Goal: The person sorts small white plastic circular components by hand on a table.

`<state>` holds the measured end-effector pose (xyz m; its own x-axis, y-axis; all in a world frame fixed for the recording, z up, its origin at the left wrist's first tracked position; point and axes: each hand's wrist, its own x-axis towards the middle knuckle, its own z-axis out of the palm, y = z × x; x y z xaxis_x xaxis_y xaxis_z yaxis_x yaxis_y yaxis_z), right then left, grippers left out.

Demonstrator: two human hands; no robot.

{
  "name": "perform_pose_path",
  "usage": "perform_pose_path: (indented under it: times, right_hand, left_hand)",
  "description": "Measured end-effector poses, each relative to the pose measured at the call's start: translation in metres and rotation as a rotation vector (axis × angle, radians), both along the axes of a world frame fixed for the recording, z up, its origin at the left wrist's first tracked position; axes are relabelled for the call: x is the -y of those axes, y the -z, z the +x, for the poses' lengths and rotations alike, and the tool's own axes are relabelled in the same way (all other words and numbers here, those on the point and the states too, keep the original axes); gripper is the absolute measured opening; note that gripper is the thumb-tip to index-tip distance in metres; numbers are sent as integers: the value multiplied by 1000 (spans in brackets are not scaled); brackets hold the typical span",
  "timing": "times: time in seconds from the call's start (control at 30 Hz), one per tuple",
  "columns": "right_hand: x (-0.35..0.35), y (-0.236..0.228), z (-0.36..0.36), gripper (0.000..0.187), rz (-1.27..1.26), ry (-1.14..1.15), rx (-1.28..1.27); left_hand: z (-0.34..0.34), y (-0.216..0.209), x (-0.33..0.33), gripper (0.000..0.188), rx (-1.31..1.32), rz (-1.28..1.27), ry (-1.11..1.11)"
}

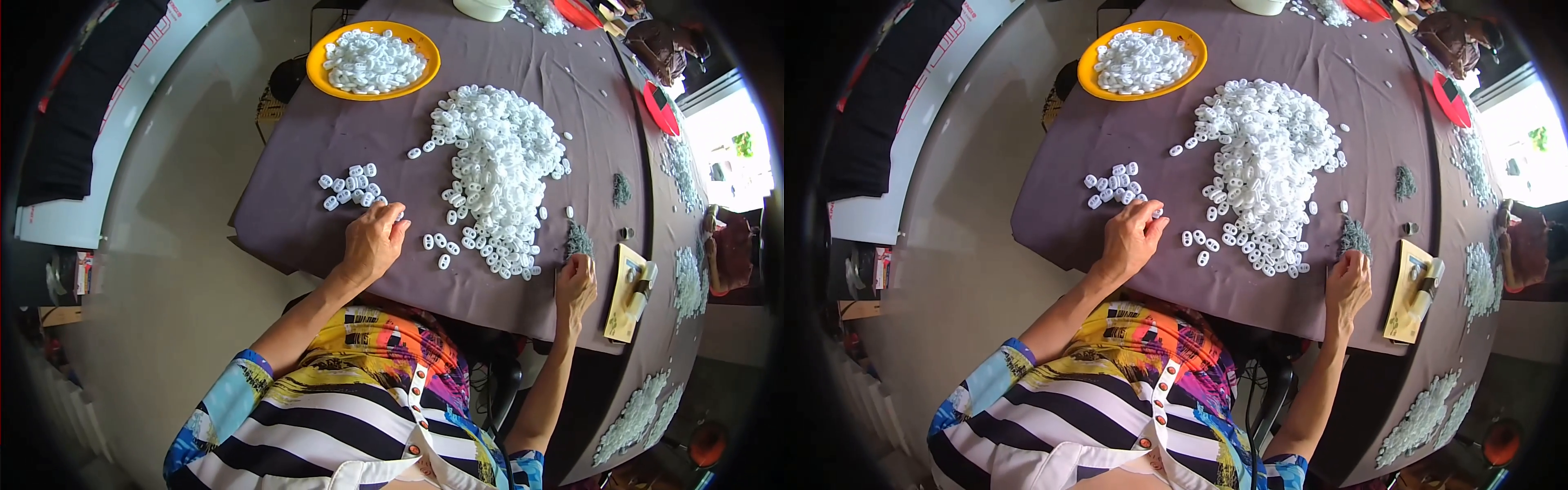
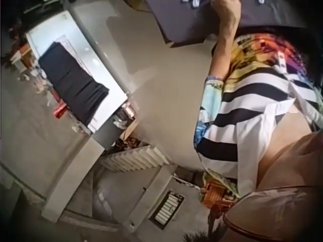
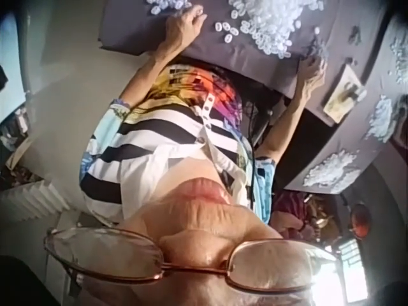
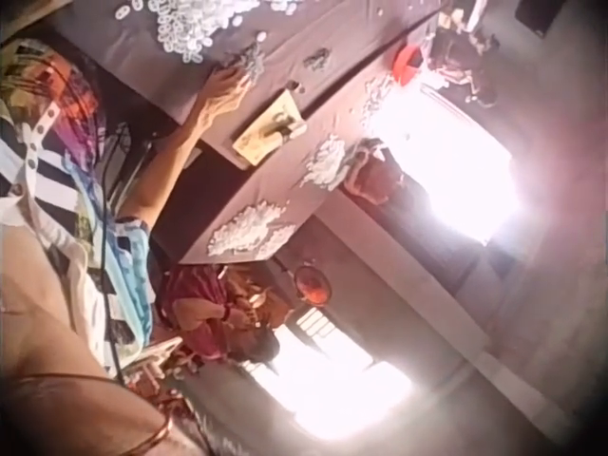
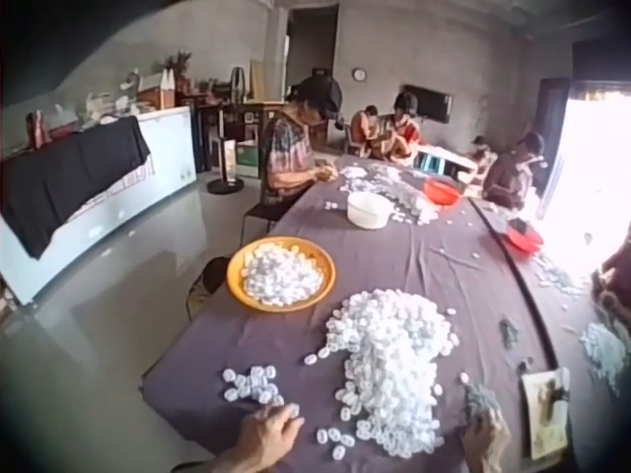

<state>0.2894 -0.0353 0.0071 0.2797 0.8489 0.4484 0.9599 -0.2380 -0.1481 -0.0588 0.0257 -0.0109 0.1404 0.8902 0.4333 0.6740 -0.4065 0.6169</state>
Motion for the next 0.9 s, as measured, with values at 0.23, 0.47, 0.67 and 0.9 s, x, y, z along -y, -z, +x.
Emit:
perform_pose_path:
  times: [0.23,0.47,0.67,0.9]
  right_hand:
    - [5,4,2,7,36,-39,-36]
    - [7,3,-2,11,44,-59,-49]
    - [8,-1,-7,17,11,-24,-103]
    - [7,0,-10,26,35,-58,-101]
  left_hand:
    - [-11,0,-7,12,-15,42,-39]
    - [-13,-3,-5,12,2,20,-3]
    - [-7,-10,-7,10,11,-82,48]
    - [10,-10,-25,8,161,-193,141]
